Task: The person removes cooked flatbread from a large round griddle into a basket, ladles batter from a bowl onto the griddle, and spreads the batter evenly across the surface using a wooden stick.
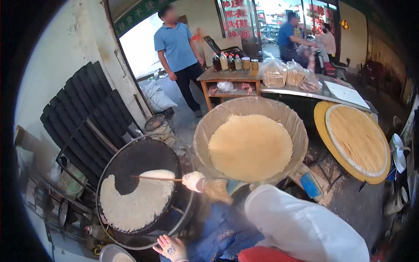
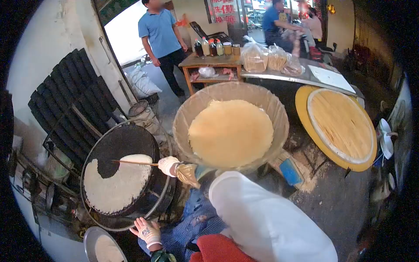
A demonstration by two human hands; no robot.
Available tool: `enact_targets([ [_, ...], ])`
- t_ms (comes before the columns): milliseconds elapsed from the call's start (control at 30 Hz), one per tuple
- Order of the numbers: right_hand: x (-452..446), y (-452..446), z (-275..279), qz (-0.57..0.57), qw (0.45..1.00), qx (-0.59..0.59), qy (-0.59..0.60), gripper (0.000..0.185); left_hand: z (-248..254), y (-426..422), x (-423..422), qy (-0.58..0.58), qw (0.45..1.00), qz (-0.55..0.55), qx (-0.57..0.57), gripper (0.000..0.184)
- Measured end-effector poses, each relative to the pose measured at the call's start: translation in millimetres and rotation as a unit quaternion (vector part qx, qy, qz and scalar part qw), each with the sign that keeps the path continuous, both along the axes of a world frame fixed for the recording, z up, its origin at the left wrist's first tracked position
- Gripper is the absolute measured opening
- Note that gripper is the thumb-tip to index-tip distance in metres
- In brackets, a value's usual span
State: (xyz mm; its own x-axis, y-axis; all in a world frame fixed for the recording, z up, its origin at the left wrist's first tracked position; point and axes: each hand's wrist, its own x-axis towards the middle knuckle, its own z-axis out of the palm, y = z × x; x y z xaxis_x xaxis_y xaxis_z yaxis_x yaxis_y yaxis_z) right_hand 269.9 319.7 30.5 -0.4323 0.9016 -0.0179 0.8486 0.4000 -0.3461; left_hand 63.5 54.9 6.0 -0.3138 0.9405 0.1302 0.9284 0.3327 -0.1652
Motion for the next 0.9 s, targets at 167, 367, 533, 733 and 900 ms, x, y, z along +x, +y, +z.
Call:
enact_targets([
  [167,-1,-21,-1,0.104,0.994,0.029,-0.03,0.023,-7,0,-18,0.014,0.999,0.045,-0.016,0.059],
  [367,2,-22,29,0.14,0.985,0.093,-0.033,0.02,-7,-5,-37,0.001,0.99,-0.022,0.137,0.049],
  [533,1,11,6,0.145,0.98,0.107,-0.08,0.022,-9,-2,-56,0.029,0.993,0.028,0.11,0.046],
  [733,-16,-25,-9,0.128,0.989,0.036,-0.072,0.036,-14,-3,-69,0.001,0.994,0.086,0.067,0.053],
  [900,-4,12,2,0.003,0.995,0.062,-0.074,0.036,-11,-7,-88,-0.002,0.993,0.095,0.076,0.055],
])
